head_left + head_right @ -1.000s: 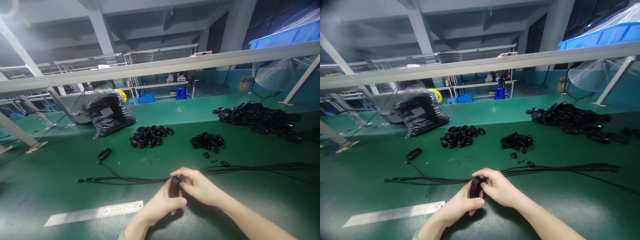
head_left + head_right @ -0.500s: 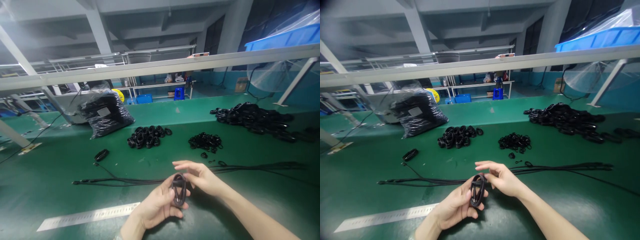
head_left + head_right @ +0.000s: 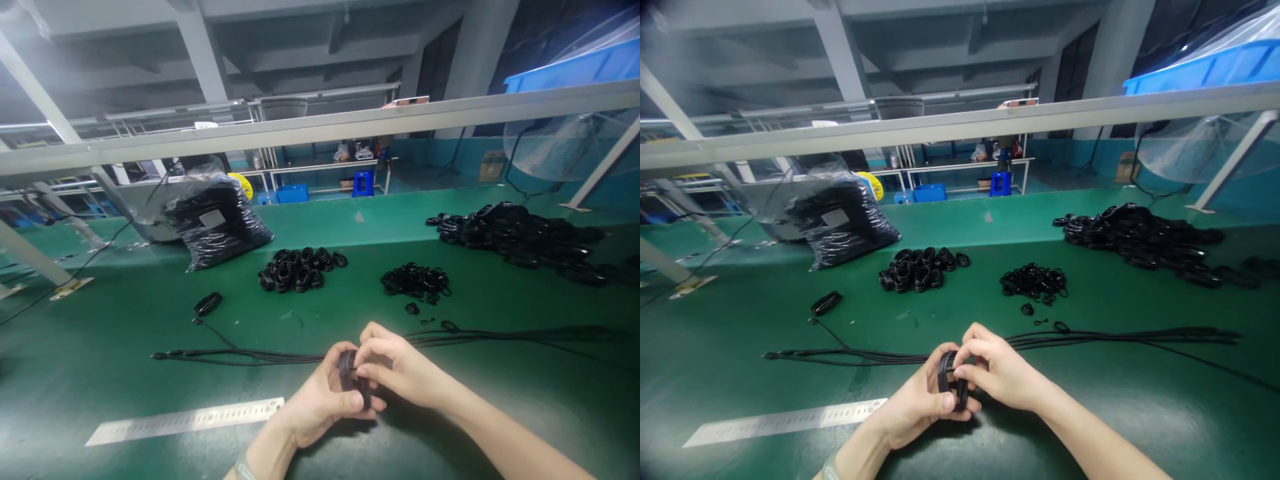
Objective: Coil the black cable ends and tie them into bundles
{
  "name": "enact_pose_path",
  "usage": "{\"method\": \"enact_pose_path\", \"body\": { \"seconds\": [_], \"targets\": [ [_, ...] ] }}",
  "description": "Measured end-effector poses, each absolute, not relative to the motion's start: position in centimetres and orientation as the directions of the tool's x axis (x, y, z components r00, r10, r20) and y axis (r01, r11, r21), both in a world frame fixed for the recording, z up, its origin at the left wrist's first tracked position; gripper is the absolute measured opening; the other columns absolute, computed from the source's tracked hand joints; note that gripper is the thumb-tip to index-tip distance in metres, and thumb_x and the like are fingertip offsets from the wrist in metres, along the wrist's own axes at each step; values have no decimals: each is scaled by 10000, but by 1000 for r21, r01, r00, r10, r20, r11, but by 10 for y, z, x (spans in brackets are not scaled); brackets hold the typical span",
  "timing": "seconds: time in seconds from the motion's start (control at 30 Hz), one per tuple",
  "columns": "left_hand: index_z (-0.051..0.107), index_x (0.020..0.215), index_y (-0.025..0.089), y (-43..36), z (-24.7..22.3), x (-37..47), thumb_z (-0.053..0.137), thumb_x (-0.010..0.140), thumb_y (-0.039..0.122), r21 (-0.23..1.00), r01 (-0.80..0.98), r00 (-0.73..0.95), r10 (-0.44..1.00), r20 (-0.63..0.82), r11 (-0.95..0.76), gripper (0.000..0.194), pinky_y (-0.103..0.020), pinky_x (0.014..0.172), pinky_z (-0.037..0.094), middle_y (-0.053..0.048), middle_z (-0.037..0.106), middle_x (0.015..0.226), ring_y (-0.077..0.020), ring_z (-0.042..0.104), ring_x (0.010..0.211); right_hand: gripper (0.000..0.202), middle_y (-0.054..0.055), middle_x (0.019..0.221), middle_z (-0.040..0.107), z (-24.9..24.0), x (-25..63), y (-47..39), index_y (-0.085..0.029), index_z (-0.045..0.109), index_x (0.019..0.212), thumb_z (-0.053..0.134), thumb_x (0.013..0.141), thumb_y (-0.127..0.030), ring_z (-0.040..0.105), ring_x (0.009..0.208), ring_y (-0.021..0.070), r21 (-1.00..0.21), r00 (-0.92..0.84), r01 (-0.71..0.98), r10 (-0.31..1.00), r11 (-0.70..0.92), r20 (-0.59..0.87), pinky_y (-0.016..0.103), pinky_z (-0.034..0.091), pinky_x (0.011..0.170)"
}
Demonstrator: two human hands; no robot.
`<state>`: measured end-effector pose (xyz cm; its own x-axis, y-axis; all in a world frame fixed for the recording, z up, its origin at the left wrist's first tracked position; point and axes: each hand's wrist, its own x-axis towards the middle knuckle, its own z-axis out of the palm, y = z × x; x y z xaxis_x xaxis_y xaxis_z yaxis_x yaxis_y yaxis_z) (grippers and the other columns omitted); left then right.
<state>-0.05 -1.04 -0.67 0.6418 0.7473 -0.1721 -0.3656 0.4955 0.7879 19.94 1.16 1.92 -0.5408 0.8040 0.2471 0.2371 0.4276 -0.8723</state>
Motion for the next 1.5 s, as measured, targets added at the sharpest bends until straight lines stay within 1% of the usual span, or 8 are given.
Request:
{"method": "enact_pose_path", "body": {
  "seconds": [0.4,0.67,0.83,0.97,1.1,1.23,1.3,1.5],
  "targets": [
    [457,1225,298,-9,-3,-11,881,663,199,738,-447,695,716,-70,506,711,-336,761,580,-51,737,991,-228,755,864,509,-2,815,531,11,210,27,-160,565,740,618,832,-658,500,720,139,-981,-627,160,779,111,-14,280,411,708],
    [507,1200,328,-10,-8,-12,859,694,206,728,-457,731,682,-19,511,629,-342,744,593,-39,724,1016,-220,754,852,470,-82,613,430,9,205,25,-158,597,935,712,793,-591,265,496,60,-968,-628,36,748,-250,-216,212,167,466],
    [441,1347,341,-8,-9,-11,864,670,157,787,-414,679,731,-67,457,820,-331,734,575,-59,711,1020,-215,741,842,407,-71,611,438,13,203,23,-149,617,896,620,891,-556,330,505,57,-998,-521,-24,853,-59,-38,201,234,478],
    [286,1490,356,-6,-9,-4,887,606,104,878,-291,608,782,-137,380,1098,-323,753,553,-54,685,1055,-202,711,877,350,-24,784,566,10,197,17,-203,577,1144,677,882,-414,565,650,117,-992,-606,-116,794,-38,41,248,454,611],
    [560,1320,211,-4,-9,-1,943,510,154,932,-234,558,823,-103,276,897,-271,908,502,-87,666,1173,-197,646,1055,240,20,919,614,6,196,18,-231,692,1100,636,872,-183,614,787,154,-961,-557,69,810,266,184,290,492,725],
    [641,1204,111,-5,-6,-4,664,816,575,806,-268,664,707,-242,528,605,-239,640,554,-176,691,1129,-212,728,833,232,28,902,619,3,200,24,-230,743,988,586,864,-113,616,816,160,-923,-487,74,822,377,296,286,493,734],
    [633,1219,87,-6,-4,-6,494,940,537,729,-291,695,661,-284,619,547,-231,657,566,-213,691,1157,-236,746,875,220,23,895,609,2,201,25,-244,743,991,599,871,-130,609,818,156,-917,-463,18,816,399,346,283,495,737],
    [604,1275,132,-6,0,-10,589,936,328,684,-370,726,655,-210,629,392,-242,726,591,-181,697,1165,-234,750,904,328,33,970,616,0,205,28,-287,697,1176,549,921,-144,598,856,156,-897,-497,-4,778,442,385,286,493,749]
  ]
}}
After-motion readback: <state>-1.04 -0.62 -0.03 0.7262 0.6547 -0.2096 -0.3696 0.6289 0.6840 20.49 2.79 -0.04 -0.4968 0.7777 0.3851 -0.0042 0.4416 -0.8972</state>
